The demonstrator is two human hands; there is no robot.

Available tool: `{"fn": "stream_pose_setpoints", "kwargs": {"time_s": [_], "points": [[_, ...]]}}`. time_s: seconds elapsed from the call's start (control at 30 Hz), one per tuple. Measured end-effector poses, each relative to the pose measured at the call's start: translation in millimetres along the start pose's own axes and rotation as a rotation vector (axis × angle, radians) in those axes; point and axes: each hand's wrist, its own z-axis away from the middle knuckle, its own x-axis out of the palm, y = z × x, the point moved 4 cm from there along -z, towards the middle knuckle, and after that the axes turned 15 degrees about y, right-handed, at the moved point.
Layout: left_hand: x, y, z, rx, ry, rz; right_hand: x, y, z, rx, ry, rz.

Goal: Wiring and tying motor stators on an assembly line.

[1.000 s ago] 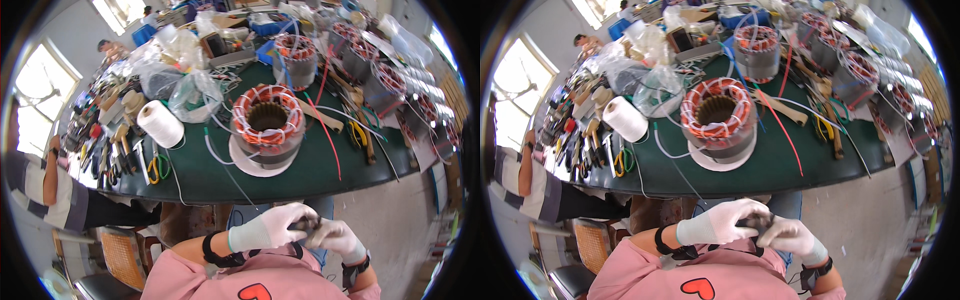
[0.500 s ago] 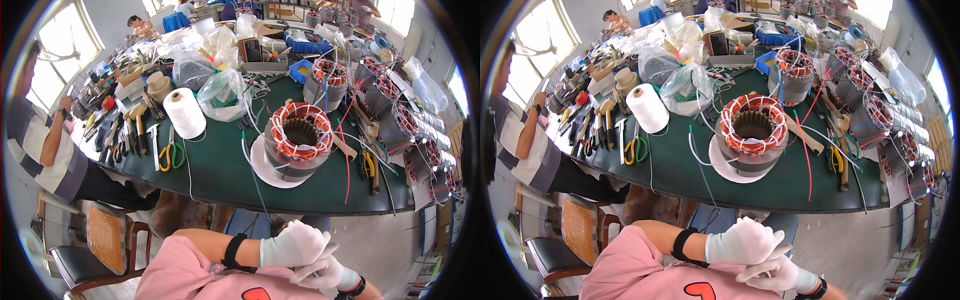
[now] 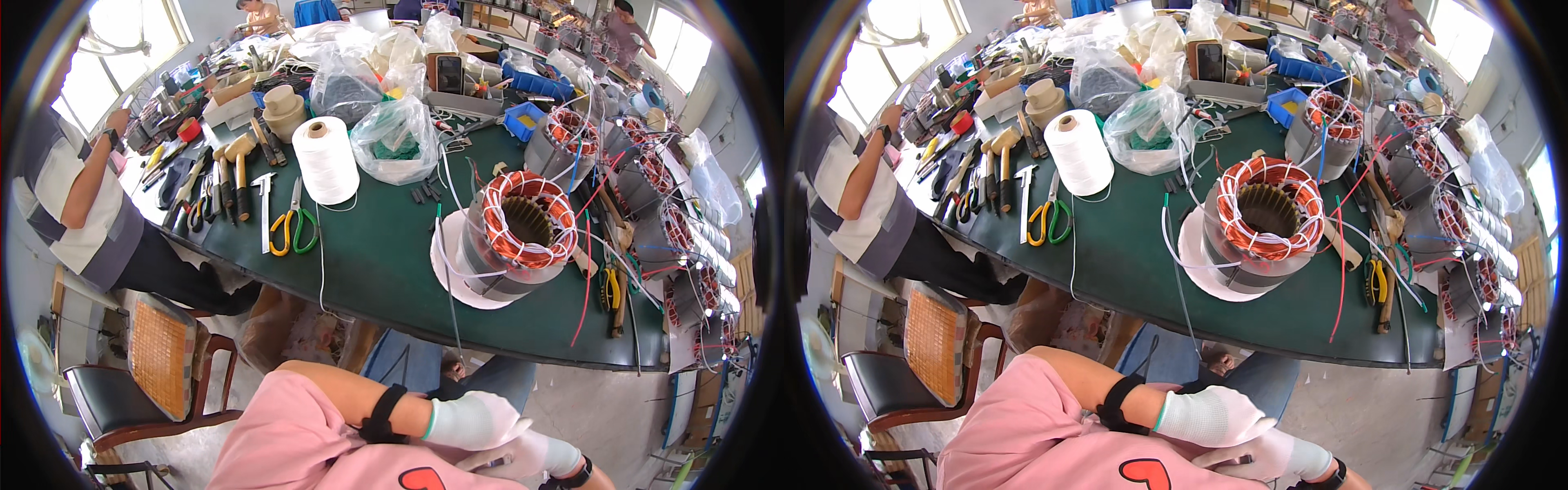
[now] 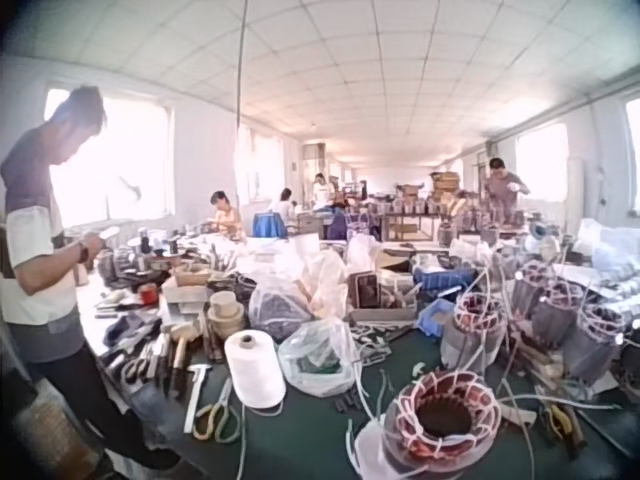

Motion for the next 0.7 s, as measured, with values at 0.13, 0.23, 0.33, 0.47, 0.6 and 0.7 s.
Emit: {"fn": "stream_pose_setpoints", "kwargs": {"time_s": [0.13,0.23,0.33,0.47,0.6,0.7], "points": [[6.8,-16.0,27.4,0.043,0.083,0.03,8.1,6.4,-8.4,0.28,-0.17,-0.263],[-52.1,-24.3,70.1,-0.199,0.222,0.206,-11.6,13.1,-10.9,0.336,-0.108,-0.268],[-150.3,-35.3,116.1,-0.469,-0.053,0.429,-47.3,45.7,26.2,0.58,0.546,-0.523],[-260.8,-75.3,124.1,-0.764,0.486,0.199,-69.6,71.5,13.5,0.545,0.857,-0.824],[-290.9,-178.1,87.1,0.042,0.643,-0.941,-87.6,59.5,-59.8,-0.081,1.034,0.27],[-310.6,-250.3,-5.5,-0.122,0.673,-0.785,-90.3,75.3,-78.3,-0.117,0.964,0.606]]}}
